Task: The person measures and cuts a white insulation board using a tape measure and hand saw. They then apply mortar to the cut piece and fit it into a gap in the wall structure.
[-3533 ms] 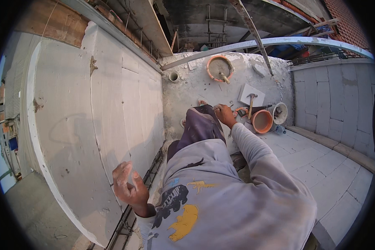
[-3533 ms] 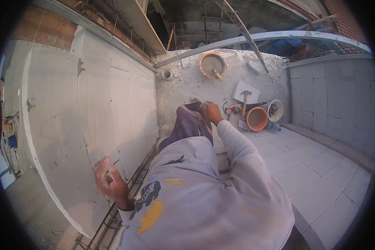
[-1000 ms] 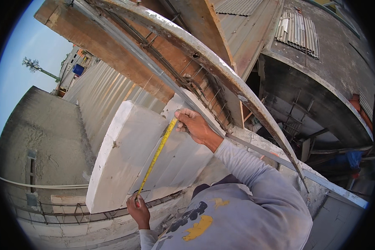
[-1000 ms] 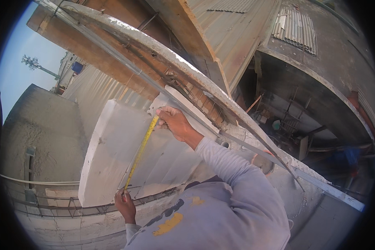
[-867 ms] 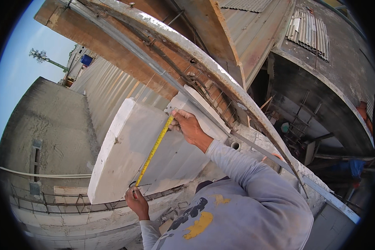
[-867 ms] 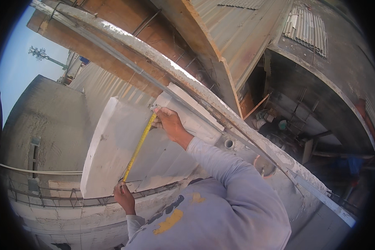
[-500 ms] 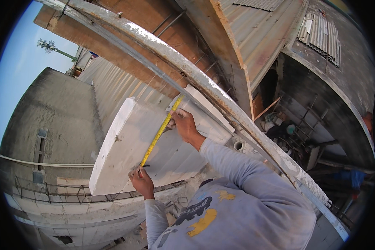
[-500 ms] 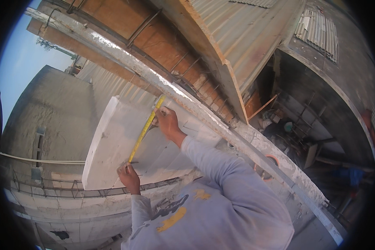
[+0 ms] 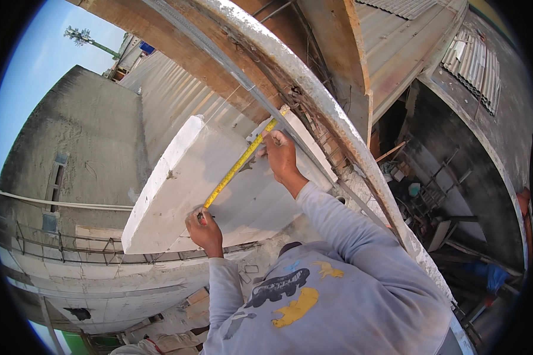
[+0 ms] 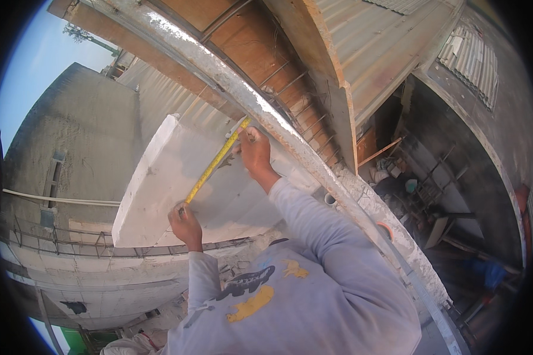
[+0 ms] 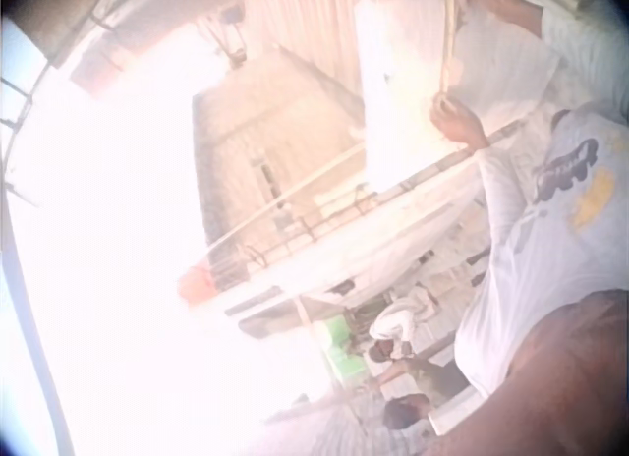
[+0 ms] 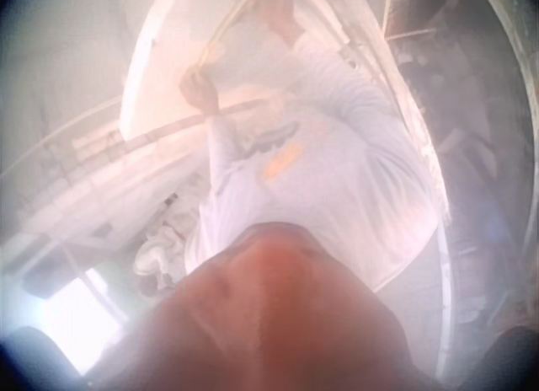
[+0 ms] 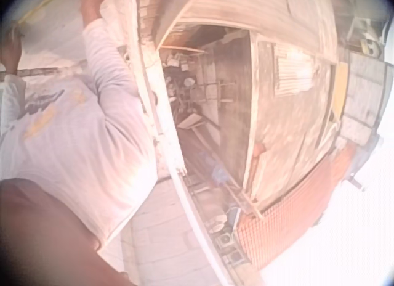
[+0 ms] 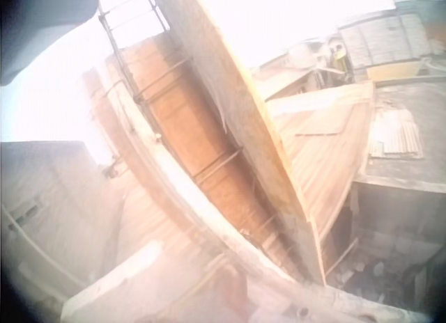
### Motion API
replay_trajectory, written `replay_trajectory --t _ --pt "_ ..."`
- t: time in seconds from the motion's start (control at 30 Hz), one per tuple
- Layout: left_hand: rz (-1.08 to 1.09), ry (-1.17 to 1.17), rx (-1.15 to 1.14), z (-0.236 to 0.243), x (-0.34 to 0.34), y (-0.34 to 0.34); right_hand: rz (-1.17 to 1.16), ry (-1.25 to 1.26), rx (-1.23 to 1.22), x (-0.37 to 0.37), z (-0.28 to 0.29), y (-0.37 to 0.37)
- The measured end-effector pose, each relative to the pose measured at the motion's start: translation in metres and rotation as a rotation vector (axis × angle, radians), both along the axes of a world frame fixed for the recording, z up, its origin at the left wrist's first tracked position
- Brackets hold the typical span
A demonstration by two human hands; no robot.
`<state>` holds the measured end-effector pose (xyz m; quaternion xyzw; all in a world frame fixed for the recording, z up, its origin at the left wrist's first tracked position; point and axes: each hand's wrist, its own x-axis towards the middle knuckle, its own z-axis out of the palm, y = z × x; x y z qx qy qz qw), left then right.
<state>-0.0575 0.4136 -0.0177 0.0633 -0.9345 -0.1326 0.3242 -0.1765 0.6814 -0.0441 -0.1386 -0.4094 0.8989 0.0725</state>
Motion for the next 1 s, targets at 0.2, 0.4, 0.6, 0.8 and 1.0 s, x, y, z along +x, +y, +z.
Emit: replay_trajectory --t 0.2,0.4,0.6,0.8,1.0 --pt "0.029 0.023 -0.011 0.000 0.002 -0.001 0.073 0.036 -0.075 0.002 -0.002 0.004" --pt "0.024 0.079 -0.055 0.006 0.004 0.006 0.065 0.036 -0.053 0.002 -0.007 0.011" --pt "0.017 0.102 -0.033 0.002 0.000 0.004 0.087 -0.008 -0.046 0.000 -0.008 0.015" --pt "0.055 0.054 -0.001 -0.003 -0.005 0.000 0.107 0.005 -0.074 0.001 -0.007 0.020" --pt "0.037 0.077 -0.013 -0.005 -0.005 -0.003 0.150 0.025 -0.073 0.000 -0.009 0.022"
